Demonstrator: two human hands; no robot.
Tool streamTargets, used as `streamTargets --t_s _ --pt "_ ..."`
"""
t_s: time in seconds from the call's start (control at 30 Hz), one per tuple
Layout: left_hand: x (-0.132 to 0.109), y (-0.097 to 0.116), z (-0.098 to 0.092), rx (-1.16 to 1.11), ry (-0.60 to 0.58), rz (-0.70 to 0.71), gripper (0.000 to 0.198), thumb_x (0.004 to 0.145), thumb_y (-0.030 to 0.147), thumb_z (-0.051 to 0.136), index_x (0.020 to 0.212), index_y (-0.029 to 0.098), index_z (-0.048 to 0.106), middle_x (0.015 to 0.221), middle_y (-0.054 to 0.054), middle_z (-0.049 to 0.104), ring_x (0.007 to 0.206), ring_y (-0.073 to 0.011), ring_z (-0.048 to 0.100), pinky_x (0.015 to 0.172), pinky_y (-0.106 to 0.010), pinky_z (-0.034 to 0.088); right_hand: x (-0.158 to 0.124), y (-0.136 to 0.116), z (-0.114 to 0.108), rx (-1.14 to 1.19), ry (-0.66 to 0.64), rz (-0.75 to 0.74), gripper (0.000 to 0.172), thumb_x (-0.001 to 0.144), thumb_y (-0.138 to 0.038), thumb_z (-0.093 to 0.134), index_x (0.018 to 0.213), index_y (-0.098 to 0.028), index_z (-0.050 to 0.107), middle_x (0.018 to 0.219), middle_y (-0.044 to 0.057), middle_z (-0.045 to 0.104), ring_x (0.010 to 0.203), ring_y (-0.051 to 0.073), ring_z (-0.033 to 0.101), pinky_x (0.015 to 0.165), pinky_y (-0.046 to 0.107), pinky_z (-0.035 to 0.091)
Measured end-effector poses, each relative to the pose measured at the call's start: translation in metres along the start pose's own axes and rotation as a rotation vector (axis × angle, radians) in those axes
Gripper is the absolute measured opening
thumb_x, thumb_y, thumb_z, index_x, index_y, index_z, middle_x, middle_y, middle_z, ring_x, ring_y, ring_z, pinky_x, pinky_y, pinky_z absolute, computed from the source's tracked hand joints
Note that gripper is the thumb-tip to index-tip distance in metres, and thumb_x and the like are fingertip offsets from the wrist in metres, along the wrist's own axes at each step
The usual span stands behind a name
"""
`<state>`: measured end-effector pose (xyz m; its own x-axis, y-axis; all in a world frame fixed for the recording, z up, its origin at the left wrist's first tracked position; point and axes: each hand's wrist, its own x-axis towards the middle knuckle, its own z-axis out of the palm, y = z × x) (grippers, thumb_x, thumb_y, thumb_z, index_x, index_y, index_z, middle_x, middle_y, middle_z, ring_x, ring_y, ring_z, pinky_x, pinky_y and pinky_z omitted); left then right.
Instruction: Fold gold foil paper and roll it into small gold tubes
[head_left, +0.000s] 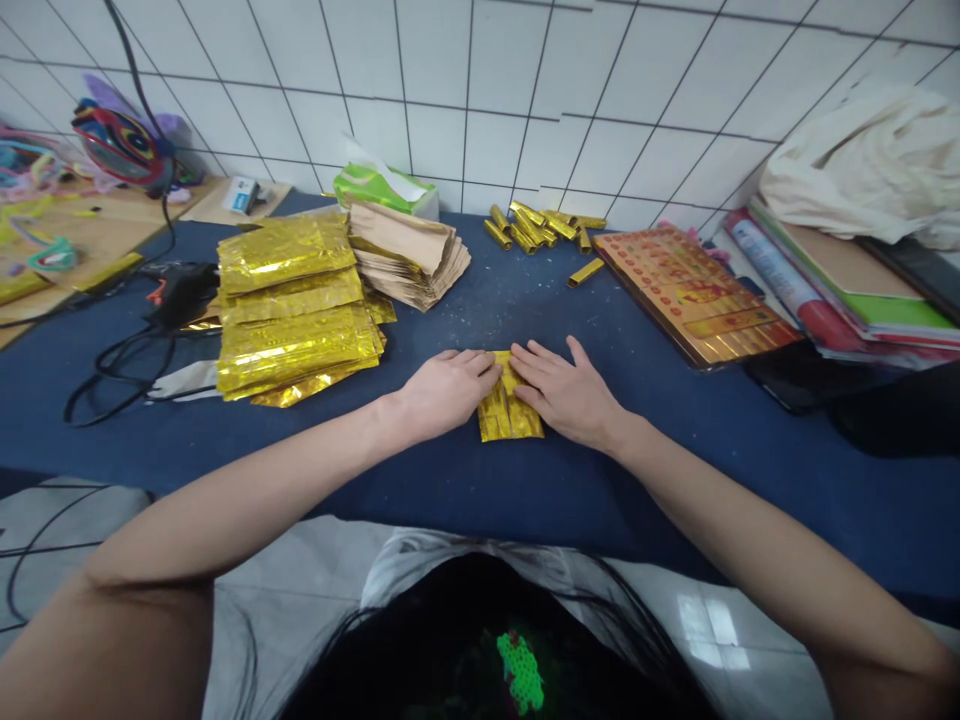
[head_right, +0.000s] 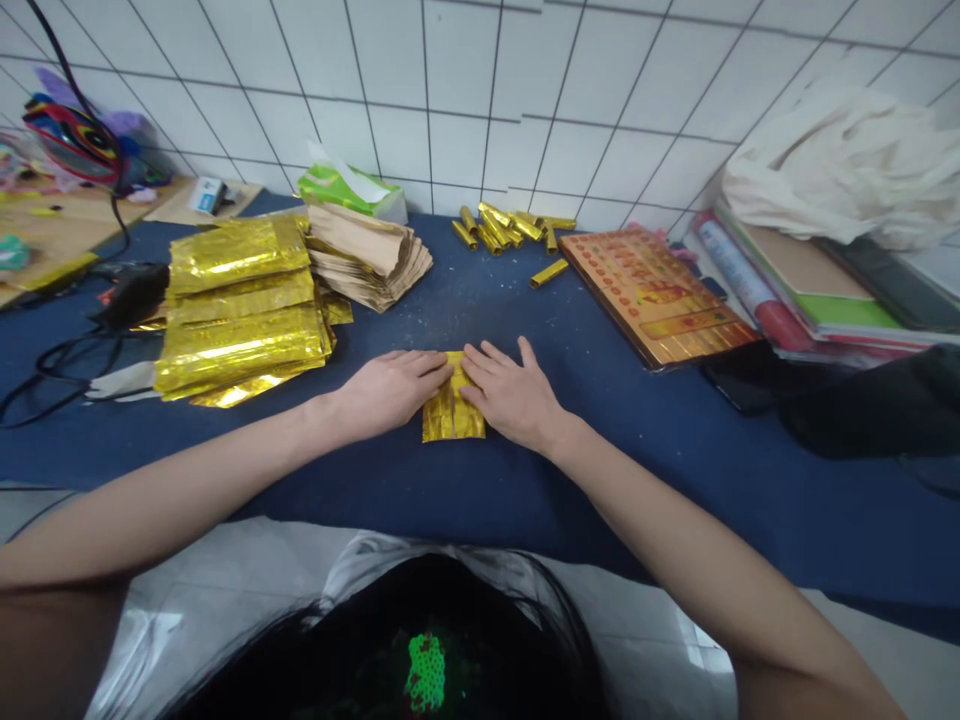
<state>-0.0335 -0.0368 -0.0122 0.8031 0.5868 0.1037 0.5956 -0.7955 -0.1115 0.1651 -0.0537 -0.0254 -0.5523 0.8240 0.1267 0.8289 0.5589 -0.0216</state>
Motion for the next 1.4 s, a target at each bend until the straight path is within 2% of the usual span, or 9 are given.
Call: streamTargets --t_s 0.13,0.27,0.6,0.67,0.8,0.97,1.13,1.27,1.4 --pt "-0.003 0.0 -0.002 -0.036 -0.026 -0.019 0.035 0.09 0.029 0.04 0.121 0.014 0.047 0.125 -0.01 0.052 0.113 -0.0208 0.05 0.091 -0.032 0.041 -0.005 0.003 -0.003 -0.017 -0.067 0.0 0.053 0.09 -0.047 0.027 0.135 -0.019 0.036 0.142 0.008 0.035 0.13 0.03 0.03 0.101 0.062 0.015" --pt "-0.004 0.0 -0.006 -0.084 -0.07 -0.022 0.052 0.085 0.049 0.044 0.125 0.015 0.044 0.132 -0.011 0.046 0.119 -0.0234 0.045 0.097 -0.034 0.035 -0.007 0.002 -0.004 -0.011 -0.108 -0.002 0.071 0.083 -0.063 0.026 0.138 -0.018 0.03 0.145 0.01 0.029 0.132 0.033 0.025 0.102 0.063 0.013" --pt "-0.01 -0.006 -0.011 -0.158 -0.228 0.04 0.059 0.083 0.055 0.041 0.136 0.033 0.03 0.146 -0.014 0.023 0.132 -0.0306 0.026 0.102 -0.048 0.025 -0.007 0.004 -0.005 0.094 -0.181 0.011 0.091 0.071 -0.073 0.038 0.141 -0.018 0.022 0.147 0.011 0.021 0.134 0.035 0.016 0.102 0.064 0.009" --pt "-0.01 -0.007 -0.013 -0.187 -0.258 0.025 0.059 0.083 0.054 0.043 0.136 0.034 0.029 0.147 -0.013 0.021 0.133 -0.0302 0.023 0.102 -0.049 0.023 -0.008 0.01 -0.01 0.175 -0.199 0.009 0.084 0.074 -0.068 0.042 0.141 -0.02 0.023 0.147 0.009 0.022 0.135 0.033 0.017 0.103 0.062 0.013" --pt "-0.01 -0.013 -0.018 -0.234 -0.324 0.012 0.06 0.083 0.053 0.045 0.137 0.035 0.026 0.149 -0.012 0.016 0.135 -0.0287 0.018 0.104 -0.048 0.021 -0.012 0.018 -0.021 0.337 -0.123 -0.049 0.054 0.085 -0.041 0.045 0.135 -0.028 0.033 0.143 0.004 0.034 0.135 0.024 0.021 0.105 0.055 0.02" --pt "-0.013 -0.022 -0.015 -0.319 -0.34 0.027 0.068 0.08 0.057 0.045 0.139 0.034 0.021 0.15 -0.01 0.009 0.137 -0.0277 0.01 0.106 -0.048 0.013 -0.017 0.009 -0.024 0.238 -0.063 -0.205 0.045 0.078 -0.013 0.049 0.122 -0.022 0.049 0.139 0.008 0.041 0.133 0.023 0.026 0.105 0.052 0.022" --pt "-0.016 -0.027 -0.01 -0.396 -0.328 0.077 0.09 0.066 0.067 0.054 0.14 0.033 0.017 0.15 -0.01 0.002 0.137 -0.0305 0.004 0.107 -0.051 0.008 -0.017 0.001 -0.022 0.145 0.014 -0.263 0.031 0.08 -0.017 0.049 0.11 -0.02 0.058 0.132 0.011 0.047 0.125 0.024 0.038 0.102 0.051 0.028" --pt "-0.016 -0.027 -0.011 -0.394 -0.321 0.081 0.093 0.064 0.067 0.056 0.14 0.032 0.015 0.15 -0.011 0.003 0.137 -0.0304 0.004 0.107 -0.051 0.008 -0.016 0.0 -0.018 0.176 0.084 -0.325 0.025 0.08 -0.016 0.047 0.1 -0.02 0.062 0.121 0.011 0.053 0.114 0.025 0.046 0.097 0.051 0.034" --pt "-0.016 -0.026 -0.011 -0.385 -0.324 0.073 0.092 0.065 0.064 0.058 0.14 0.033 0.016 0.15 -0.011 0.003 0.137 -0.03 0.004 0.107 -0.051 0.008 -0.014 -0.003 -0.009 0.253 0.188 -0.302 0.021 0.082 -0.018 0.047 0.091 -0.019 0.066 0.097 0.01 0.06 0.094 0.021 0.052 0.084 0.042 0.044"
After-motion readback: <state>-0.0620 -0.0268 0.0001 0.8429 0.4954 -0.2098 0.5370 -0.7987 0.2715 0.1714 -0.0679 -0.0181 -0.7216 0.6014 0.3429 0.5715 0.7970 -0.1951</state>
